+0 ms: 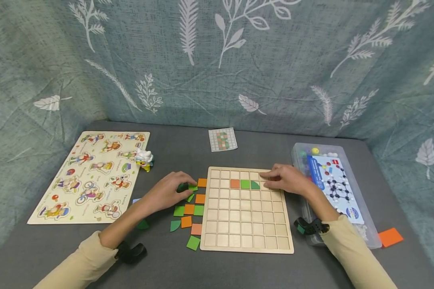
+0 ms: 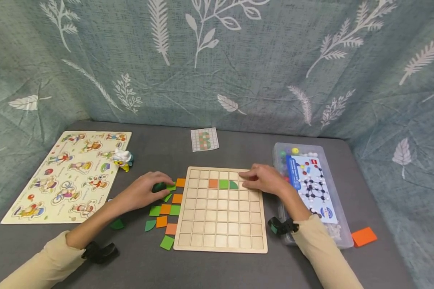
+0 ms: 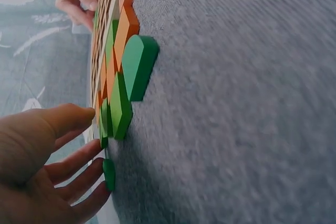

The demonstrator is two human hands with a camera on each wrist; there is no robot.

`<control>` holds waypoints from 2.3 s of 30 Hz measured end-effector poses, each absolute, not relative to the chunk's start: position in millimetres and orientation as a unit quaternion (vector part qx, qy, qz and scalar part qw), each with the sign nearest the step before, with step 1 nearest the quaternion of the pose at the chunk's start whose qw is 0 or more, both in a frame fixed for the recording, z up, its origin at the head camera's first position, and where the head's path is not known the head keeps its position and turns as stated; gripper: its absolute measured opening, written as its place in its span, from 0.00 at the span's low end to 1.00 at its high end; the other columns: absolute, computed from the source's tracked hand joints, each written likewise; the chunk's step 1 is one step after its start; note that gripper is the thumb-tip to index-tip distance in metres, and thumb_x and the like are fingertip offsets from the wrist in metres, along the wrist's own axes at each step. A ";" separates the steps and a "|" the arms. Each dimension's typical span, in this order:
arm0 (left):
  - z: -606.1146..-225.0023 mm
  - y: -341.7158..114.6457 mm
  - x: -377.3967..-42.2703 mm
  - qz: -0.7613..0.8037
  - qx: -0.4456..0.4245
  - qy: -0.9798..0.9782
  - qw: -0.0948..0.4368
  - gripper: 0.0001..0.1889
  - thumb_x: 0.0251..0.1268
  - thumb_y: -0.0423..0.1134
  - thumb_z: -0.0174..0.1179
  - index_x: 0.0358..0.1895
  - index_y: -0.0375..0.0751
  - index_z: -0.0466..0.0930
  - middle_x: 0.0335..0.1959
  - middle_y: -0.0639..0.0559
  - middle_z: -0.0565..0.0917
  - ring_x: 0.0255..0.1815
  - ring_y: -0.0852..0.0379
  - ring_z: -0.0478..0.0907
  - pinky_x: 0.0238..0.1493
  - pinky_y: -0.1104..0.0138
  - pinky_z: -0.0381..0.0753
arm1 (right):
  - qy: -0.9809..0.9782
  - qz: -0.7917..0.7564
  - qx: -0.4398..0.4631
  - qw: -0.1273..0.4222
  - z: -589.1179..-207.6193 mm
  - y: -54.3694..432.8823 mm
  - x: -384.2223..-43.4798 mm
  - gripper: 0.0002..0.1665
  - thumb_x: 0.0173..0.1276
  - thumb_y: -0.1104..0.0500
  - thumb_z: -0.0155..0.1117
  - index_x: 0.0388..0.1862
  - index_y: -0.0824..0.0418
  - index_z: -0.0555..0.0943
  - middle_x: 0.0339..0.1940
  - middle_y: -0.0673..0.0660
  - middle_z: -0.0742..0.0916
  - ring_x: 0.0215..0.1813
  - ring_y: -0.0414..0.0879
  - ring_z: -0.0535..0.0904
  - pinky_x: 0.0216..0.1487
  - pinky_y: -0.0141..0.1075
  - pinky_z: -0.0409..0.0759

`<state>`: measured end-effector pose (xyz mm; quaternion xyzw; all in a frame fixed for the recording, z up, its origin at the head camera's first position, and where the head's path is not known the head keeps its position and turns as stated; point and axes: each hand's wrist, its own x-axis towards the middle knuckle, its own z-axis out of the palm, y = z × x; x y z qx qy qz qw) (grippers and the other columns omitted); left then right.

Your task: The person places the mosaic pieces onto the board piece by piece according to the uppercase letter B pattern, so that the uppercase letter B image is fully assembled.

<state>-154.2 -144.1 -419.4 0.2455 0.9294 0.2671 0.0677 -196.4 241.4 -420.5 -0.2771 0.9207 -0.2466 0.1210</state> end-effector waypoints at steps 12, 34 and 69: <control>-418.6 -128.3 -153.4 0.240 0.197 0.949 0.061 0.09 0.60 0.37 0.65 0.44 0.45 0.86 0.50 0.46 0.81 0.48 0.48 0.72 0.45 0.55 0.76 | 0.921 -0.247 -0.279 0.116 -421.2 240.7 -196.5 0.23 0.65 0.53 0.67 0.59 0.57 0.81 0.33 0.52 0.81 0.27 0.39 0.65 0.30 0.31 0.64; -415.1 -130.7 -165.5 0.223 0.289 0.931 -0.017 0.08 0.58 0.37 0.68 0.41 0.43 0.87 0.41 0.49 0.82 0.34 0.56 0.75 0.34 0.66 0.72 | 0.918 -0.249 -0.284 0.117 -418.8 239.8 -195.9 0.23 0.65 0.54 0.67 0.59 0.58 0.81 0.32 0.51 0.81 0.26 0.38 0.64 0.29 0.30 0.63; -422.6 -40.1 -165.7 0.185 0.484 0.855 -0.030 0.04 0.62 0.36 0.65 0.36 0.43 0.88 0.42 0.51 0.85 0.44 0.56 0.79 0.48 0.68 0.79 | 0.918 -0.249 -0.286 0.117 -416.3 238.2 -196.3 0.22 0.65 0.55 0.67 0.58 0.58 0.82 0.31 0.52 0.80 0.26 0.38 0.64 0.28 0.30 0.64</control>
